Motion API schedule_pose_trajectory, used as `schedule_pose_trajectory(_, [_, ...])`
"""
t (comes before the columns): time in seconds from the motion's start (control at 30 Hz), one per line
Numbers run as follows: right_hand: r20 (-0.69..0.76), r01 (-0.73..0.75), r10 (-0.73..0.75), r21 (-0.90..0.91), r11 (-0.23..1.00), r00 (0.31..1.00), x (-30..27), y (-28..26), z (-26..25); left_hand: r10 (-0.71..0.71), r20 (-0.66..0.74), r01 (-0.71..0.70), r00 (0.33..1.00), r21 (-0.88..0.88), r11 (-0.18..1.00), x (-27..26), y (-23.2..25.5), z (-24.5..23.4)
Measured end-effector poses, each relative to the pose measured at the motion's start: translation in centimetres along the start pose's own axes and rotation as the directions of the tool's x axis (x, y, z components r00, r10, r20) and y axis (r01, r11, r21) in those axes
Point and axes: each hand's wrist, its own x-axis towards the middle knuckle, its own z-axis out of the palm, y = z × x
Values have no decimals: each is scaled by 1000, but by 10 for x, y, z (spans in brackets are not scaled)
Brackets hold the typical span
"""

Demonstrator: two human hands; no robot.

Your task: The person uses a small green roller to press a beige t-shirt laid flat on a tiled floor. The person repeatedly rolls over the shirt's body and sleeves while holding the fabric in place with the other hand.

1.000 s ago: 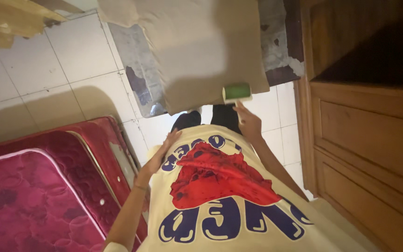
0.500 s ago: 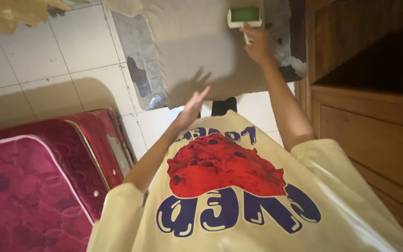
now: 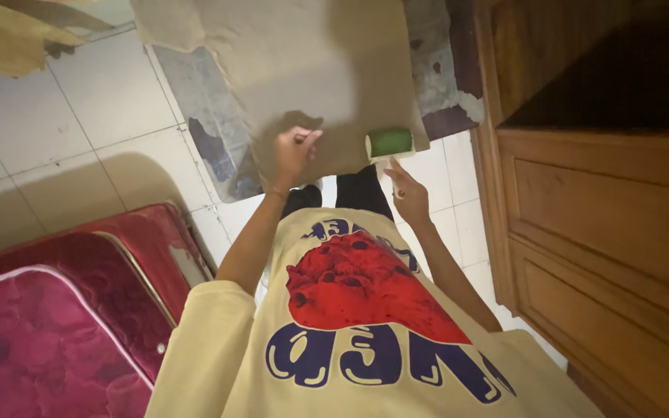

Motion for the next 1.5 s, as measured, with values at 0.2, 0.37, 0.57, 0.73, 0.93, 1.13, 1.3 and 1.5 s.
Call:
schedule_pose_trajectory(0.2, [89, 3, 4, -81, 997, 996, 80, 19, -4, -68, -130, 83, 989, 117, 990, -2, 19, -11])
schedule_pose_trajectory(0.37, [92, 122, -110, -144, 982, 990, 196, 30, 0, 172, -30, -170, 985, 39, 985, -25, 14, -26])
schedule_pose_trajectory(0.57, [106, 280, -262, -240, 929, 959, 287, 1, -7, 141, -91, -108, 986, 301, 948, -42, 5, -51])
schedule_pose_trajectory(0.73, [249, 191, -101, -369, 910, 963, 280, -61, 0, 268, -184, -169, 946, 427, 888, -39, 19, -68])
schedule_pose_trajectory(0.93, [369, 206, -112, -224, 953, 923, 197, -93, 60, 477, -2, -417, 879, 482, 771, -14, 36, -76])
schedule_pose_trajectory(1.13, [341, 393, -316, -187, 900, 885, 126, -93, 91, 477, 78, -407, 876, 651, 641, 34, 37, -69])
schedule_pose_trajectory(1.3, [310, 357, -307, -117, 927, 900, 131, -83, 106, 540, 60, -417, 840, 707, 571, 79, 45, -74])
schedule_pose_trajectory(1.5, [209, 251, -238, -37, 967, 949, 255, -59, 132, 412, 142, -354, 900, 789, 502, 124, 49, -96])
